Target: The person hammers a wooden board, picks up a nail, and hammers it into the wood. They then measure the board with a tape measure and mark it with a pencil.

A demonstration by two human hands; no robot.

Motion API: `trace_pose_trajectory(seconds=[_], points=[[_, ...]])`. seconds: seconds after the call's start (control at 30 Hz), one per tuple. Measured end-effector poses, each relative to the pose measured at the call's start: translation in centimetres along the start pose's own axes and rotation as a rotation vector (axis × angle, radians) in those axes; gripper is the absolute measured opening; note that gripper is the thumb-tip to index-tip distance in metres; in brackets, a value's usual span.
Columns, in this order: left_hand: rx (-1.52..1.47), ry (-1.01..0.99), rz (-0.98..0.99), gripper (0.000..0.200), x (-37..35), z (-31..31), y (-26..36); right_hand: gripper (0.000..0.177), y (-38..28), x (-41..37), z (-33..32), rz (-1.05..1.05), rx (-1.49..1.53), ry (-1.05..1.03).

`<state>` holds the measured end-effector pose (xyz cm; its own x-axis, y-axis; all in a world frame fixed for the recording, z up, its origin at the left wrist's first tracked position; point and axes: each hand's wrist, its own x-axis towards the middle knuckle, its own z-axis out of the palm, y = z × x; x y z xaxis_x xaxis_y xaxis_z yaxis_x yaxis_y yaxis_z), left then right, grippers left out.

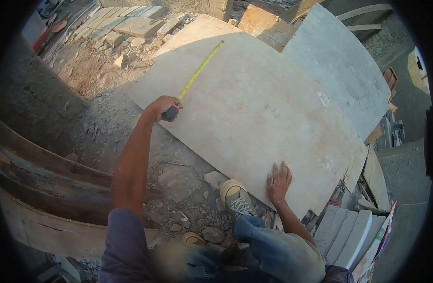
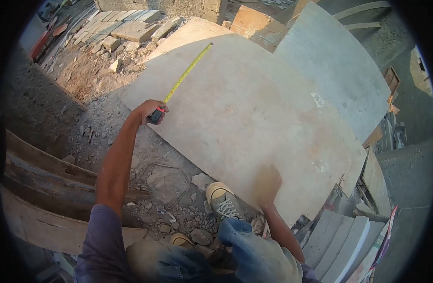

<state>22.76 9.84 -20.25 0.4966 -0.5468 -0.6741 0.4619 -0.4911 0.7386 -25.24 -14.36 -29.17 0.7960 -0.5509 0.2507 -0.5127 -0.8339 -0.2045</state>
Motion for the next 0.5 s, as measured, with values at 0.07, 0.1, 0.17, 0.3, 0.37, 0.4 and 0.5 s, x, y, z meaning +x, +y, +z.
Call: trace_pose_trajectory(seconds=[0.07, 0.1, 0.17, 0.3, 0.37, 0.4, 0.5], points=[[0.038, 0.016, 0.019, 0.024, 2.5, -0.9, 3.4, 0.053, -0.1, 0.3, -0.9, 0.036, 0.036, -0.006], [0.05, 0.015, 0.04, 0.024, 3.9, -1.2, 5.2, 0.054, -0.1, 0.5, -1.7, -0.015, 0.002, -0.077], [0.038, 0.008, 0.057, 0.023, 6.3, -1.1, 8.2, 0.055, -0.3, 0.8, -3.4, -0.048, -0.035, -0.146], [0.05, 0.006, 0.076, 0.022, 11.1, -1.1, 12.2, 0.06, -0.1, 1.2, -4.6, -0.082, -0.011, -0.276], [0.012, -0.002, 0.067, 0.022, 13.1, -1.1, 13.0, 0.062, 0.0, 1.3, -4.6, -0.092, -0.011, -0.279], [-0.027, -0.007, 0.057, 0.022, 14.0, -1.1, 13.2, 0.062, 0.0, 1.4, -4.7, -0.09, -0.008, -0.292], [0.002, -0.065, 0.047, 0.023, 15.8, -1.3, 13.7, 0.063, -0.1, 1.4, -4.8, -0.084, -0.002, -0.317]])
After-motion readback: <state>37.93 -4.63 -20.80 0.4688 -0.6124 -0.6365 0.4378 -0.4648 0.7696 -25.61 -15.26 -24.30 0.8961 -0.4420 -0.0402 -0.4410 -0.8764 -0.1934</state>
